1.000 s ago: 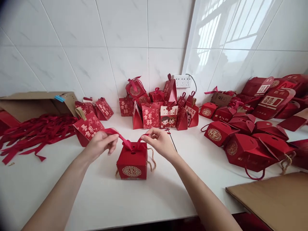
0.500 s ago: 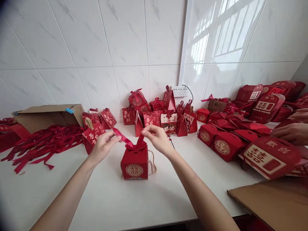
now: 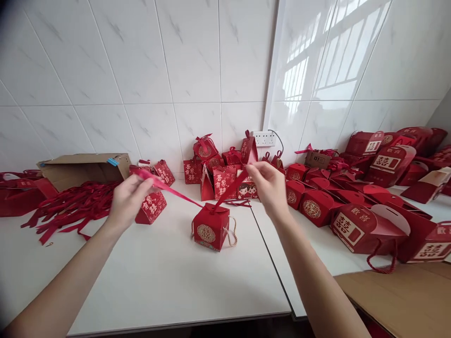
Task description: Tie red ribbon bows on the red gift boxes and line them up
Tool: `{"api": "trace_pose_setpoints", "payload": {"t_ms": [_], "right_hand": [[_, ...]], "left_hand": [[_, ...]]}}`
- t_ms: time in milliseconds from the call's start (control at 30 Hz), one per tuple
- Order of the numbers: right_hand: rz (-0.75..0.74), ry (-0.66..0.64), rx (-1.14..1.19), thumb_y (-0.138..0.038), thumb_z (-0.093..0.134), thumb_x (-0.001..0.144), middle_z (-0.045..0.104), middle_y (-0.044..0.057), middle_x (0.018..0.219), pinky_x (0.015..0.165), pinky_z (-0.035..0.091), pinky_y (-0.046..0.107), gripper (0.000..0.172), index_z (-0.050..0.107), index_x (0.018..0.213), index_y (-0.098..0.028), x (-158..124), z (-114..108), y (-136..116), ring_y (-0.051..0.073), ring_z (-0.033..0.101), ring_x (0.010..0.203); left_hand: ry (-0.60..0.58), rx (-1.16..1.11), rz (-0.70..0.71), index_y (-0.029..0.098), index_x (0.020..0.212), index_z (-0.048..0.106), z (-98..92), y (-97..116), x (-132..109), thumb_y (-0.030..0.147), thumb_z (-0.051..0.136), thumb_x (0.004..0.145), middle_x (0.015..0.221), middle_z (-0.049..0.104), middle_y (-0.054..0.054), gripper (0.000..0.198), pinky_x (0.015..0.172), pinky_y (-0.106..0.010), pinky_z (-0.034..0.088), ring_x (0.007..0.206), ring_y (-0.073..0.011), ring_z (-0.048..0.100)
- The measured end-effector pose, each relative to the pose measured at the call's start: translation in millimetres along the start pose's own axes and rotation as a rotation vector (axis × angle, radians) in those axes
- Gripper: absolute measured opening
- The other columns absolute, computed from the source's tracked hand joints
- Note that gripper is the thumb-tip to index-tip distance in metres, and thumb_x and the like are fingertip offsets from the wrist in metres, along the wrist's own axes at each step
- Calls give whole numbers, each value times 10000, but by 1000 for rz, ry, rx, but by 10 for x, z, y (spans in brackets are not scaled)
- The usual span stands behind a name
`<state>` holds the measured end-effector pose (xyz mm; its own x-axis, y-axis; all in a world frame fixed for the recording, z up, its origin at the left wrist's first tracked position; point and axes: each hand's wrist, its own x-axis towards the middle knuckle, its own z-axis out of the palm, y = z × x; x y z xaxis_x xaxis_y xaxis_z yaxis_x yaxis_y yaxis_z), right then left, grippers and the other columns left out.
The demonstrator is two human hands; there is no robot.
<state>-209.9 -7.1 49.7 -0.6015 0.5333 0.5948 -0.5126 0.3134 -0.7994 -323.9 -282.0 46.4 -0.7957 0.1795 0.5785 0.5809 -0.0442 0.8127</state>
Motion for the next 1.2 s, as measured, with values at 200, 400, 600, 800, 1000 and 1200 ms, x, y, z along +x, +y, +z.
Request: {"api": "trace_pose_setpoints", "payload": {"t_ms": [200,400,600,800,1000,1200], "right_hand": [[-139,-328,-107,-394,632,759,674,37,782,708,462,290,233,670,768,-165,187,519,-448,156,592,746],[-67,-334,-99,-422,632,743,652,36,736,620,422,268,265,657,758,-158,171,434,-493,131,547,667],[-41,-229,-105,-454,638,728,606,24,705,604,409,268,289,639,753,-166,123,114,-441,132,523,646],[124,-190,-222,-343,660,706,611,12,693,597,421,277,204,633,840,-190,-14,-410,-287,136,531,610],[220,-348,-589,-556,565,776,601,31,632,569,383,296,395,683,706,-185,-30,-679,-136,162,515,593],[383,-807,-534,-662,599,706,641,62,673,555,386,284,497,628,599,-177,-317,-1,183,166,546,611]], "left_hand": [[-357,-101,26,159,743,566,670,406,144,401,631,768,749,663,-27,252,788,-322,500,758,-172,637],[-376,-232,-59,160,722,536,684,495,107,409,664,725,756,681,-40,280,770,-338,514,755,-184,654],[-137,-344,-133,188,637,443,341,440,82,311,639,648,657,628,2,232,683,-341,524,660,-181,648],[-54,-74,-254,206,563,430,-224,89,-89,336,632,592,550,549,16,243,618,-308,490,591,-184,588],[-202,1115,-255,228,429,371,-669,-81,-294,384,649,564,437,423,-4,346,548,-315,370,520,-243,521],[-561,809,-150,226,757,567,-95,-111,-573,475,504,760,834,651,-44,257,647,-286,406,767,-238,607]]}}
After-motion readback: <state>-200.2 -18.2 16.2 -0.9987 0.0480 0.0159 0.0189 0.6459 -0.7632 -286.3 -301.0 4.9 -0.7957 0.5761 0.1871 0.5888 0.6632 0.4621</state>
